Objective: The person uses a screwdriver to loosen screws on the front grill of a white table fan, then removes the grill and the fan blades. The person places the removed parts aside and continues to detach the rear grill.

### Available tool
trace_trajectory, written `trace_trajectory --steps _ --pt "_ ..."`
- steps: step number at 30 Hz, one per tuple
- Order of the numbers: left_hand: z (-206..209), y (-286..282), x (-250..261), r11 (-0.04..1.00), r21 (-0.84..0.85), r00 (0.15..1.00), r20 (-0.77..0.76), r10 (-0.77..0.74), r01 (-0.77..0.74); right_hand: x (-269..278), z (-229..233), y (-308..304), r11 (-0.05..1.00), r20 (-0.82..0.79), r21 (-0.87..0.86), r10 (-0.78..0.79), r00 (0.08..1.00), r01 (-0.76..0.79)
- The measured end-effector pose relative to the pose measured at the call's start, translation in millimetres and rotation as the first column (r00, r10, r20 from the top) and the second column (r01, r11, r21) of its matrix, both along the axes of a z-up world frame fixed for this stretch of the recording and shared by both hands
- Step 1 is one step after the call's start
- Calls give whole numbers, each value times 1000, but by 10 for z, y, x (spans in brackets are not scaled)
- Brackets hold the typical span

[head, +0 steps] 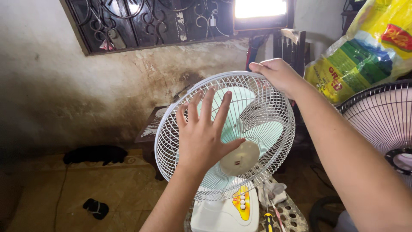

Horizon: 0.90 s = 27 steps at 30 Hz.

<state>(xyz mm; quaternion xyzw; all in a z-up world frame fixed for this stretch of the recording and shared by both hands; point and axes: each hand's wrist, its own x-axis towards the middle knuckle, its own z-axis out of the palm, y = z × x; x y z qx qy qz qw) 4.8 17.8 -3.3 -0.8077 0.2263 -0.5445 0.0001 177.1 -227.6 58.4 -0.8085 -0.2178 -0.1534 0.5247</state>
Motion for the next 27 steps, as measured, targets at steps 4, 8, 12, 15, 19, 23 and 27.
trace_trajectory --steps 4,8,12,15,19,23,27 --pt "-27 3 13 1000 -4 999 40 -20 20 -136 -46 -74 976 -129 203 104 986 -77" --pt "-35 -14 30 1000 19 999 38 -17 16 -232 -110 -182 967 -194 189 207 959 -170" --pt "-50 34 34 999 7 999 38 -34 34 -127 -159 -220 951 -158 220 255 954 -218" --pt "-41 67 27 999 3 998 45 -45 45 -45 -171 -236 912 -110 270 348 931 -309" --pt "-26 54 20 999 5 997 54 -50 49 1 -166 -277 882 -134 317 405 904 -348" --pt "-38 40 15 999 3 998 53 -37 37 12 -187 -256 879 -89 325 396 914 -349" --pt "-81 -6 7 1000 -10 998 59 -17 17 10 -246 -207 892 -18 326 337 941 -314"
